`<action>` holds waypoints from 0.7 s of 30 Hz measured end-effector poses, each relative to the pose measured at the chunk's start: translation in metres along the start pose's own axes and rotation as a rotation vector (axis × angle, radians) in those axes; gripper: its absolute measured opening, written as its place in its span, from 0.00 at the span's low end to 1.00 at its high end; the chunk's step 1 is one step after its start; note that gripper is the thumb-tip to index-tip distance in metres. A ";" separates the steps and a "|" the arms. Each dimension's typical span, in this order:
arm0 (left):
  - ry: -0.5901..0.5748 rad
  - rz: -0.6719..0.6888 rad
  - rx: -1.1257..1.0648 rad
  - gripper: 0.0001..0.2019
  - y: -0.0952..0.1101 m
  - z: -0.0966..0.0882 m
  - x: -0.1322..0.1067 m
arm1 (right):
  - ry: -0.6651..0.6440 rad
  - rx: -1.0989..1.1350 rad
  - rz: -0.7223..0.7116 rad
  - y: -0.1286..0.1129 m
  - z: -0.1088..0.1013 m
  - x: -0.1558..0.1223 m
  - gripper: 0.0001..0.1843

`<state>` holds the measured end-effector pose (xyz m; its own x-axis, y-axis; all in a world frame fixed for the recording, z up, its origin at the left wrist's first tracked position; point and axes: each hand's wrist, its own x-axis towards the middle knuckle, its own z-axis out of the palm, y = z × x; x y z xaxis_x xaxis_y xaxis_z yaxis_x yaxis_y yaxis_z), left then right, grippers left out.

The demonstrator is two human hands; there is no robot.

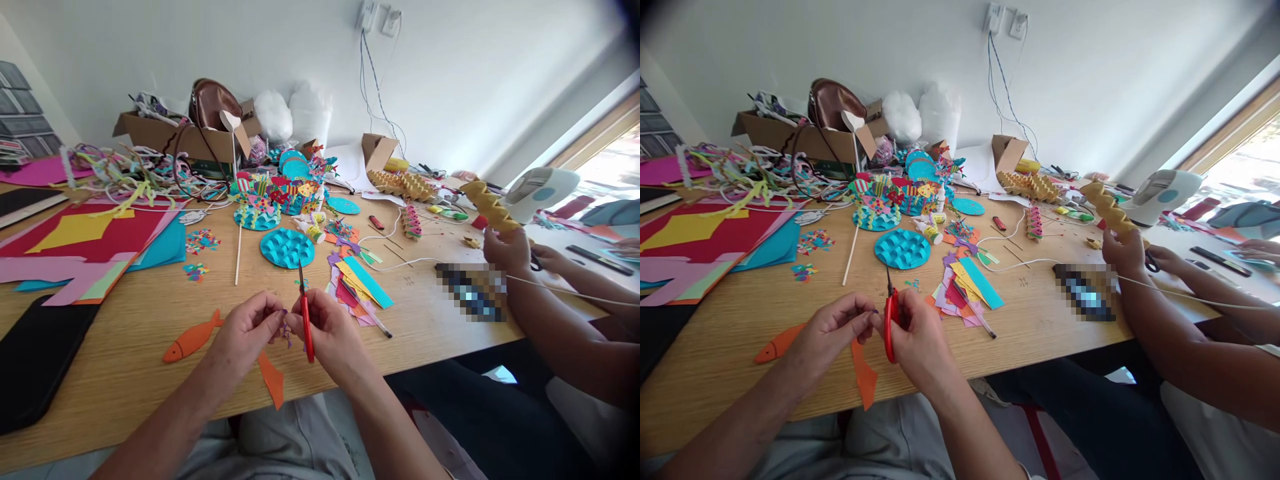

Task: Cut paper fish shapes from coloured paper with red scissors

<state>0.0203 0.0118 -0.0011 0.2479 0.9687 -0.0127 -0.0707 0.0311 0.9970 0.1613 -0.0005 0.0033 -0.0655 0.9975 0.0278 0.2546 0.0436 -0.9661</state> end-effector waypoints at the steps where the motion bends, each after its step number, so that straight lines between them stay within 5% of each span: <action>1: 0.017 -0.001 -0.036 0.06 0.000 -0.001 -0.001 | -0.012 -0.067 -0.008 -0.001 -0.002 -0.003 0.13; 9: 0.085 -0.083 -0.404 0.04 0.007 0.002 -0.004 | -0.084 -0.342 -0.031 -0.004 -0.007 -0.026 0.16; 21: 0.050 -0.085 -0.419 0.04 0.006 0.006 -0.006 | -0.045 -0.334 -0.014 -0.011 -0.003 -0.025 0.16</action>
<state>0.0238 0.0046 0.0055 0.2234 0.9688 -0.1076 -0.4411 0.1989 0.8752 0.1628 -0.0259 0.0136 -0.1115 0.9935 0.0222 0.5549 0.0807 -0.8280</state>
